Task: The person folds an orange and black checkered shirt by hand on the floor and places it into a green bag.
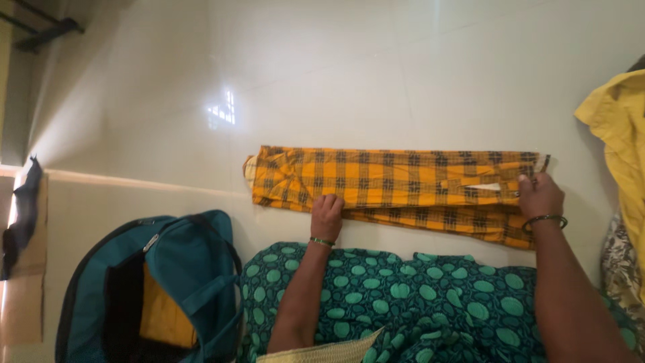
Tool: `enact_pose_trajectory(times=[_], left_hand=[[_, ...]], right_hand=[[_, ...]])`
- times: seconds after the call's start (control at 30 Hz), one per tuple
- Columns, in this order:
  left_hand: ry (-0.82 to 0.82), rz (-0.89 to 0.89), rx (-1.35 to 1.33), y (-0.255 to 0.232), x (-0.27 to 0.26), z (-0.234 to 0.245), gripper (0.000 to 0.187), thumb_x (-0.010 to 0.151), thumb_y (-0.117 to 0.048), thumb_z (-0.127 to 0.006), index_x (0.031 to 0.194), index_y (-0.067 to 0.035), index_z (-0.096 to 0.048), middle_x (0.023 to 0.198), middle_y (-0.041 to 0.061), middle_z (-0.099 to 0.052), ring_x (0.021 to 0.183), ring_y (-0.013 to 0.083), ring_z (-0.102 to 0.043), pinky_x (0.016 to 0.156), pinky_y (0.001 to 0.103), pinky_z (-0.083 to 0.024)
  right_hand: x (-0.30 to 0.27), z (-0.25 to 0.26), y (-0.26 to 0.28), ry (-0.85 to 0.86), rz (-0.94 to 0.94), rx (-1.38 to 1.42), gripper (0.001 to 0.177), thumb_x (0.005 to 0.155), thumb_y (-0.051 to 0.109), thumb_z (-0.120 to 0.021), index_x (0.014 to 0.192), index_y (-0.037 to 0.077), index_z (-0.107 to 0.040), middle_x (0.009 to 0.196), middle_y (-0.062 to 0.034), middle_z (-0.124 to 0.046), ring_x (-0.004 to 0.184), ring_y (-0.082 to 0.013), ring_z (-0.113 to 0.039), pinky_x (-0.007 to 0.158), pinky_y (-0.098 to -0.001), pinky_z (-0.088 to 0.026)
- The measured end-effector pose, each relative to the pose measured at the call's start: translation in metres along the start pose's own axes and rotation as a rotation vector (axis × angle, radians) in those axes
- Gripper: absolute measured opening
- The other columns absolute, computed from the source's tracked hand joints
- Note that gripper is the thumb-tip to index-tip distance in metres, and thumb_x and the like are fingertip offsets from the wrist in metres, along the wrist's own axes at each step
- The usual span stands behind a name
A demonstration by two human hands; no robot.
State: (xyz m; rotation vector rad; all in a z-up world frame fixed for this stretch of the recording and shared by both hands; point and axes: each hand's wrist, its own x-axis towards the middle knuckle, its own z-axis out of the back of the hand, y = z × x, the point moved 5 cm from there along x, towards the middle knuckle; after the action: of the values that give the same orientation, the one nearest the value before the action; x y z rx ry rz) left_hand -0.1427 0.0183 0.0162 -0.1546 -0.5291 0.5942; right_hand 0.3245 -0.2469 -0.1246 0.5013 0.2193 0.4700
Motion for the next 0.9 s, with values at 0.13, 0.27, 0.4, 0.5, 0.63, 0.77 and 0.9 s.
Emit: enact_pose_trajectory(times=[0.13, 0.27, 0.4, 0.5, 0.63, 0.77, 0.9], left_hand=[[0.084, 0.053, -0.093, 0.001, 0.009, 0.006, 0.031, 0.074, 0.004, -0.061, 0.103, -0.008, -0.064, 0.102, 0.011, -0.061, 0.097, 0.0348, -0.056, 0.085, 0.046, -0.048], [0.199, 0.109, -0.179, 0.004, 0.010, 0.017, 0.046, 0.070, 0.005, -0.062, 0.116, -0.003, -0.065, 0.114, 0.017, -0.063, 0.110, 0.0361, -0.058, 0.097, 0.047, -0.047], [0.157, 0.116, -0.080, 0.023, 0.018, 0.021, 0.046, 0.089, -0.003, -0.059, 0.134, 0.000, -0.060, 0.131, 0.018, -0.062, 0.132, 0.0358, -0.052, 0.108, 0.048, -0.042], [0.062, 0.089, 0.123, 0.025, 0.037, 0.010, 0.052, 0.098, -0.014, -0.055, 0.147, 0.001, -0.051, 0.153, 0.020, -0.051, 0.148, 0.0372, -0.038, 0.118, 0.050, -0.033], [0.529, 0.159, 0.039, 0.009, 0.059, -0.056, 0.061, 0.102, -0.030, -0.044, 0.158, -0.006, -0.033, 0.168, 0.012, -0.031, 0.159, 0.0290, -0.022, 0.125, 0.048, -0.025], [0.362, 0.078, 0.046, 0.007, 0.076, -0.076, 0.060, 0.103, -0.041, -0.038, 0.157, -0.015, -0.032, 0.166, 0.007, -0.029, 0.153, 0.0271, -0.021, 0.123, 0.051, -0.018], [0.773, 0.205, 0.253, 0.083, 0.084, -0.065, 0.062, 0.108, -0.043, -0.025, 0.164, -0.018, -0.022, 0.173, 0.005, -0.018, 0.158, 0.0242, -0.015, 0.125, 0.051, -0.018]], right_hand=[[-0.011, 0.018, 0.025, -0.058, -0.026, 0.002, 0.036, 0.104, 0.040, -0.069, 0.110, 0.004, -0.069, 0.098, -0.0213, -0.073, 0.090, -0.0451, -0.068, 0.078, -0.0551, -0.054], [-0.021, 0.034, 0.046, -0.089, -0.031, -0.074, 0.038, 0.105, 0.038, -0.066, 0.116, 0.002, -0.065, 0.115, -0.0234, -0.070, 0.115, -0.0433, -0.063, 0.097, -0.0539, -0.051], [-0.026, 0.052, 0.116, -0.334, 0.424, -0.178, 0.038, 0.114, 0.023, -0.055, 0.137, -0.007, -0.054, 0.146, -0.0270, -0.055, 0.142, -0.0395, -0.047, 0.124, -0.0540, -0.038], [-0.053, 0.005, 0.191, -0.103, 0.612, -0.350, 0.026, 0.107, 0.016, -0.047, 0.121, -0.003, -0.058, 0.152, -0.0237, -0.055, 0.149, -0.0370, -0.046, 0.129, -0.0506, -0.034], [-0.119, -0.086, 0.279, 0.100, 0.788, -0.306, 0.065, 0.106, 0.039, -0.032, 0.156, -0.002, -0.029, 0.165, -0.0199, -0.027, 0.153, -0.0325, -0.025, 0.123, -0.0524, -0.015], [-0.130, -0.115, 0.307, 0.152, 0.773, -0.283, 0.069, 0.104, 0.049, -0.029, 0.159, 0.008, -0.028, 0.168, -0.0101, -0.023, 0.156, -0.0261, -0.019, 0.125, -0.0531, -0.011], [-0.111, -0.106, 0.282, 0.199, 0.720, -0.488, 0.074, 0.101, 0.059, -0.028, 0.160, 0.015, -0.026, 0.169, -0.0056, -0.021, 0.154, -0.0226, -0.018, 0.123, -0.0559, -0.009]])
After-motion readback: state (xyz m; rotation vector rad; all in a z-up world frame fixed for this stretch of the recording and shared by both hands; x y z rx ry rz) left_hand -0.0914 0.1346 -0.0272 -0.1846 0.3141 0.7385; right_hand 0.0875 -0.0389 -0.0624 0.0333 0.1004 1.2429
